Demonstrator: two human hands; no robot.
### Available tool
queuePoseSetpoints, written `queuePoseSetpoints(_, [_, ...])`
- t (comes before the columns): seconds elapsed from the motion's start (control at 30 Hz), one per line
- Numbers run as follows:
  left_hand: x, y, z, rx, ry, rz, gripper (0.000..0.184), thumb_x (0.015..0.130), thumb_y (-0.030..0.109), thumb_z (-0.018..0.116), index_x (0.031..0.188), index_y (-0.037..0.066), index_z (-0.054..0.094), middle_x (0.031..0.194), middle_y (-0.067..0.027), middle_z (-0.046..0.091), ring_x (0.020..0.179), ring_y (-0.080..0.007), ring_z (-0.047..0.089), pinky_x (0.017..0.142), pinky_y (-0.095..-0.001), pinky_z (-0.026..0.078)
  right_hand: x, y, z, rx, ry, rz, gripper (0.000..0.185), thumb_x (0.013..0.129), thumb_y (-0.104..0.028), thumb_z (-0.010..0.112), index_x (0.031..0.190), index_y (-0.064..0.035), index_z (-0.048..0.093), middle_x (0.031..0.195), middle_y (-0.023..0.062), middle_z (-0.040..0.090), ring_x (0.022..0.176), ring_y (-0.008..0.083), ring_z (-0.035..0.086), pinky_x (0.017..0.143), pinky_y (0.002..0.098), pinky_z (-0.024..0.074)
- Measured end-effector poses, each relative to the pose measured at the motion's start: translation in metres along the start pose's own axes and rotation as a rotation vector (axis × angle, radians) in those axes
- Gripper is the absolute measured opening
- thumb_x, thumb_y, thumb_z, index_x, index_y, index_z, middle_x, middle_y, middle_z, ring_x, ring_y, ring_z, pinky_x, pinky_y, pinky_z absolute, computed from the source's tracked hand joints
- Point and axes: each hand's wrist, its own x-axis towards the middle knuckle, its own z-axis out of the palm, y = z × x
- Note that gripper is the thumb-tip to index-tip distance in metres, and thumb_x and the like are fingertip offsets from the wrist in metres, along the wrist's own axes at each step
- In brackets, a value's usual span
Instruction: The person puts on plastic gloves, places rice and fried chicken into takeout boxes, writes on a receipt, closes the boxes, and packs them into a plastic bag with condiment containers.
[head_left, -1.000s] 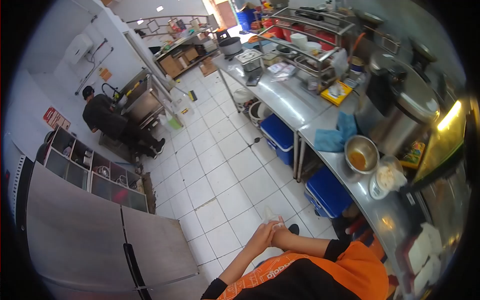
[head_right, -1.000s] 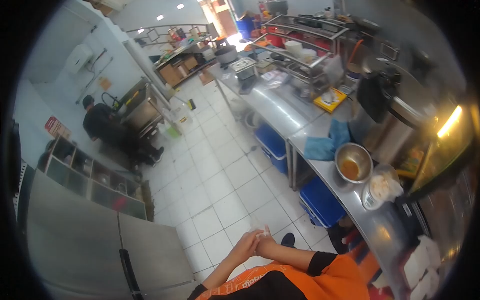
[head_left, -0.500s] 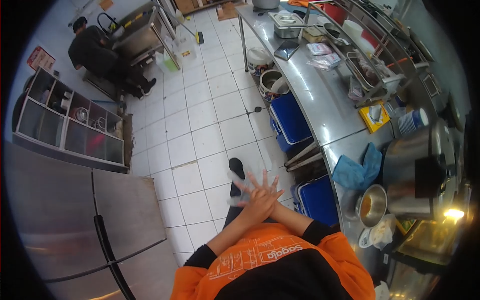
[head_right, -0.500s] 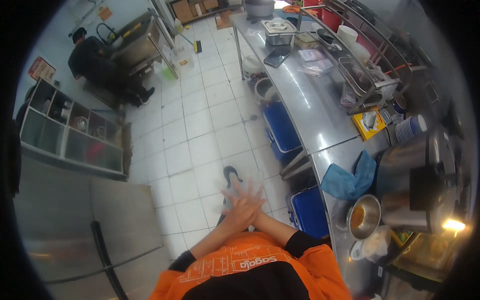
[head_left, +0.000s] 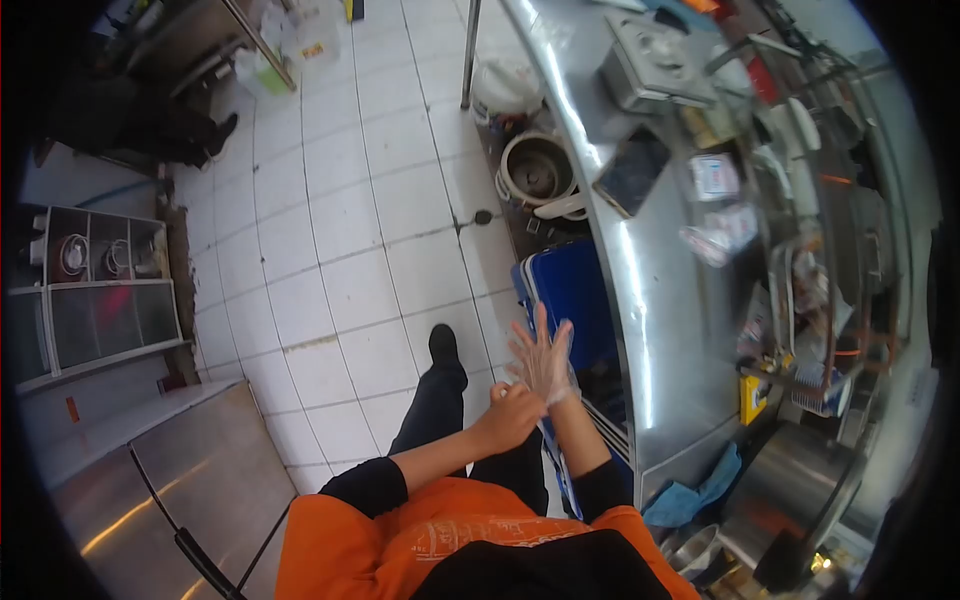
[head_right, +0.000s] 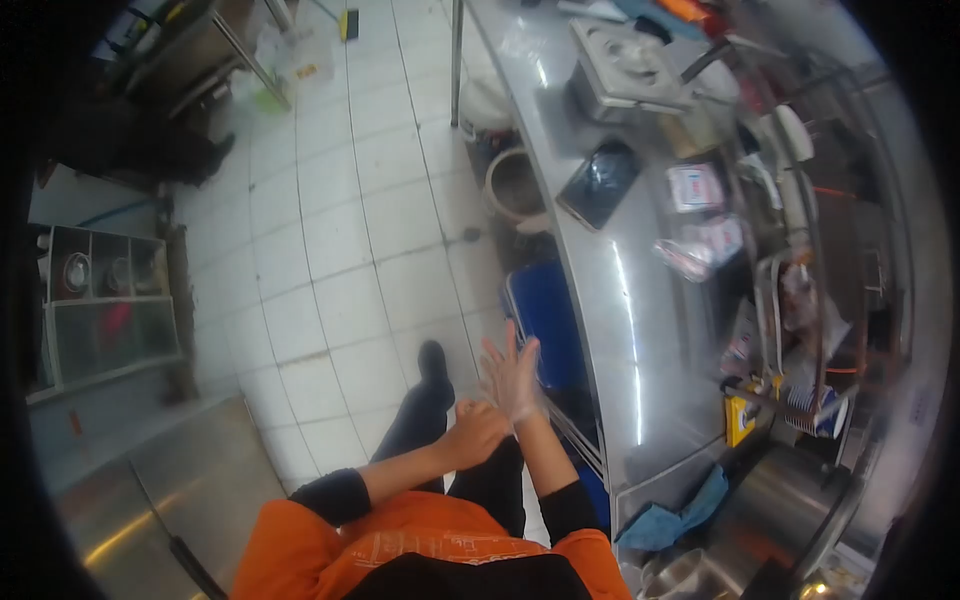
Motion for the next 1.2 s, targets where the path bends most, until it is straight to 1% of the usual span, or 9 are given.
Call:
queuePoseSetpoints(0.2, [0.055, -0.144, 0.028, -0.157, -0.051, -0.361, 0.019, 0.088, 0.013, 0.053, 0.106, 0.009, 0.059, 0.105, -0.008, 0.057, 0.102, -0.0284, 0.05, 0.089, -0.0438, 0.034, 0.205, -0.031, -0.085, -1.64, 0.349, -0.516, 0.047, 0.092, -0.042, 0.05, 0.133, -0.018, 0.051, 0.138, 0.0159, 0.047, 0.134, 0.0315, 0.035, 0.115, 0.0513, 0.0146])
queuePoseSetpoints(0.3, [0.085, -0.205, 0.055, -0.291, 0.033, -0.503, 0.032, 0.09, 0.017, 0.054, 0.12, 0.004, 0.053, 0.118, -0.0159, 0.055, 0.113, -0.0351, 0.049, 0.098, -0.0433, 0.037, 0.274, -0.094, -0.082, -2.014, 0.289, -0.094, 0.043, 0.087, -0.044, 0.055, 0.115, -0.0114, 0.065, 0.121, 0.0159, 0.061, 0.117, 0.0294, 0.054, 0.109, 0.0424, 0.0311])
queuePoseSetpoints(0.4, [0.113, -0.259, 0.086, -0.247, 0.075, -0.578, 0.05, 0.088, 0.022, 0.059, 0.131, 0.001, 0.044, 0.126, -0.0216, 0.049, 0.117, -0.0401, 0.047, 0.099, -0.0442, 0.038, 0.328, -0.089, -0.133, -1.807, 0.314, -0.179, 0.049, 0.087, -0.048, 0.054, 0.1, -0.0047, 0.07, 0.102, 0.018, 0.067, 0.097, 0.0306, 0.064, 0.089, 0.0383, 0.0464])
queuePoseSetpoints(0.63, [0.179, -0.247, 0.156, -0.211, 0.222, -0.714, 0.07, 0.085, 0.025, 0.062, 0.137, -0.01, 0.03, 0.144, -0.0295, 0.028, 0.132, -0.0453, 0.029, 0.111, -0.0446, 0.024, 0.298, -0.096, -0.1, -1.745, 0.381, -0.147, 0.056, 0.089, -0.053, 0.05, 0.089, -0.0011, 0.071, 0.081, 0.0207, 0.067, 0.081, 0.0351, 0.065, 0.077, 0.0432, 0.0476])
queuePoseSetpoints(0.7, [0.181, -0.245, 0.161, -0.37, 0.305, -0.723, 0.073, 0.084, 0.023, 0.063, 0.138, -0.01, 0.028, 0.142, -0.0296, 0.031, 0.132, -0.0447, 0.029, 0.111, -0.0446, 0.025, 0.298, -0.117, -0.091, -1.896, 0.28, -0.184, 0.055, 0.089, -0.052, 0.05, 0.095, -0.0015, 0.07, 0.088, 0.0181, 0.068, 0.088, 0.0333, 0.065, 0.08, 0.042, 0.0465])
queuePoseSetpoints(0.83, [0.182, -0.234, 0.161, -0.523, 0.382, -0.771, 0.08, 0.082, 0.022, 0.067, 0.141, -0.009, 0.022, 0.142, -0.0284, 0.031, 0.134, -0.0418, 0.028, 0.11, -0.0433, 0.026, 0.281, -0.117, -0.064, -1.236, 0.452, -0.33, 0.048, 0.09, -0.047, 0.053, 0.107, -0.0044, 0.067, 0.108, 0.0123, 0.066, 0.105, 0.0294, 0.06, 0.092, 0.0385, 0.0424])
queuePoseSetpoints(0.9, [0.185, -0.236, 0.159, -0.615, 0.318, -0.678, 0.083, 0.084, 0.025, 0.064, 0.144, -0.008, 0.016, 0.148, -0.0263, 0.022, 0.139, -0.0394, 0.02, 0.113, -0.0434, 0.019, 0.284, -0.094, -0.067, -1.73, 0.259, -0.834, 0.045, 0.09, -0.044, 0.054, 0.112, -0.0057, 0.065, 0.116, 0.0102, 0.063, 0.11, 0.0282, 0.057, 0.098, 0.0371, 0.0386])
queuePoseSetpoints(1.1, [0.172, -0.198, 0.107, -0.865, 0.106, -0.718, 0.083, 0.087, 0.029, 0.063, 0.148, 0.002, 0.013, 0.153, -0.0194, 0.017, 0.142, -0.0326, 0.016, 0.115, -0.04, 0.016, 0.255, -0.068, 0.064, -1.384, -0.05, -0.415, 0.039, 0.089, -0.039, 0.059, 0.114, -0.0091, 0.064, 0.117, 0.0061, 0.062, 0.105, 0.0252, 0.058, 0.094, 0.0366, 0.0436])
queuePoseSetpoints(1.2, [0.15, -0.177, 0.095, -0.915, 0.245, -0.558, 0.076, 0.093, 0.037, 0.057, 0.146, -0.004, 0.02, 0.153, -0.0168, 0.021, 0.142, -0.03, 0.018, 0.115, -0.0376, 0.016, 0.255, -0.045, 0.082, -1.155, -0.015, -0.579, 0.038, 0.091, -0.042, 0.057, 0.108, -0.0096, 0.066, 0.105, 0.0051, 0.065, 0.097, 0.021, 0.061, 0.087, 0.034, 0.0469])
